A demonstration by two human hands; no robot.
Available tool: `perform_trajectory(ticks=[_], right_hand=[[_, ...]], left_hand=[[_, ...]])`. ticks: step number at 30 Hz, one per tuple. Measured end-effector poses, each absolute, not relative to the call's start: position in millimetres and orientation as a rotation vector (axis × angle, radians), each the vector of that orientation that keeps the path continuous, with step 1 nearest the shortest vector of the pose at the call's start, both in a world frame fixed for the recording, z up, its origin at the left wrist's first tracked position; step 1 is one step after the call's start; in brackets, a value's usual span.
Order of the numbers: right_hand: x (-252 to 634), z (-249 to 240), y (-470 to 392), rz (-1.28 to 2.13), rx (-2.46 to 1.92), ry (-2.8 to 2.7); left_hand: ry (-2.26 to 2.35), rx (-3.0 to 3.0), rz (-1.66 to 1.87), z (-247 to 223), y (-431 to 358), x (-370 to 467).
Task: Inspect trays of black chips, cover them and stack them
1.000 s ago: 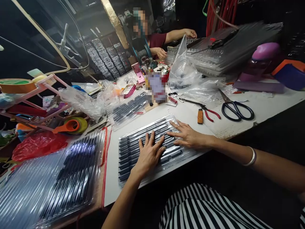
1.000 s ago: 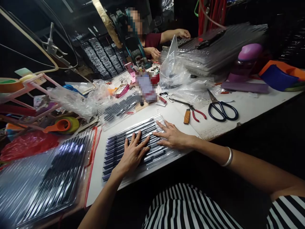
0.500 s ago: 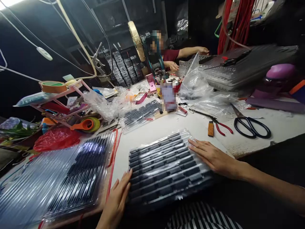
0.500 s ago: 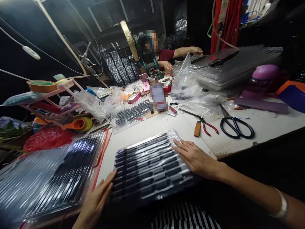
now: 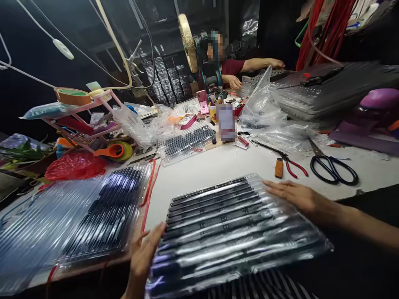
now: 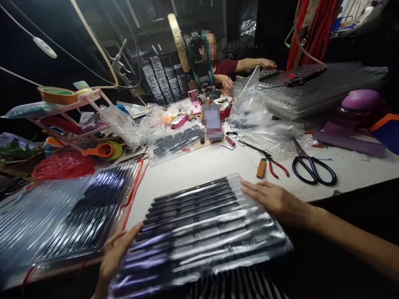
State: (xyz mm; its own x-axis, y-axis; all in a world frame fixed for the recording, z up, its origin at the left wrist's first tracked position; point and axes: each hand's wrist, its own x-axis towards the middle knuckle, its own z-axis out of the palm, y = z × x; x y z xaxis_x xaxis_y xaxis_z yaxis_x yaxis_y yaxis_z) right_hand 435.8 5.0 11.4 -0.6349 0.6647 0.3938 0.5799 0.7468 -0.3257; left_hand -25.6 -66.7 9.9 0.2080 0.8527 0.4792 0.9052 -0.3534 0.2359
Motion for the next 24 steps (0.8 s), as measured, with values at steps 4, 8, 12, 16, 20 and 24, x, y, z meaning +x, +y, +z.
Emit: perform_trajectory(ticks=[4, 8, 12, 16, 20, 24], right_hand=[[411, 54, 28, 0.298, -1.390, -2.074], [368, 66, 51, 0.488, -1.728, -2.086], [343, 46, 72, 0.435, -1.951, -2.147], [337, 31, 67, 0.334, -2.094, -2.158], [343, 20, 37, 0.309, -2.075, -2.139], [348, 9, 26, 0.247, -1.879, -2.080]], left_hand=[[-2.081, -1.922, -0.973, 56, -30, -21], [-2.422, -1.910, -0.616, 76, 12, -8], [-2.541, -1.927, -0.366, 55, 38, -5], [-2.613, -1.937, -0.305, 32, 30, -10], [-2.629, -2.043, -0.525, 26, -3, -15], [-2.632, -2.069, -0.813, 20, -17, -14]])
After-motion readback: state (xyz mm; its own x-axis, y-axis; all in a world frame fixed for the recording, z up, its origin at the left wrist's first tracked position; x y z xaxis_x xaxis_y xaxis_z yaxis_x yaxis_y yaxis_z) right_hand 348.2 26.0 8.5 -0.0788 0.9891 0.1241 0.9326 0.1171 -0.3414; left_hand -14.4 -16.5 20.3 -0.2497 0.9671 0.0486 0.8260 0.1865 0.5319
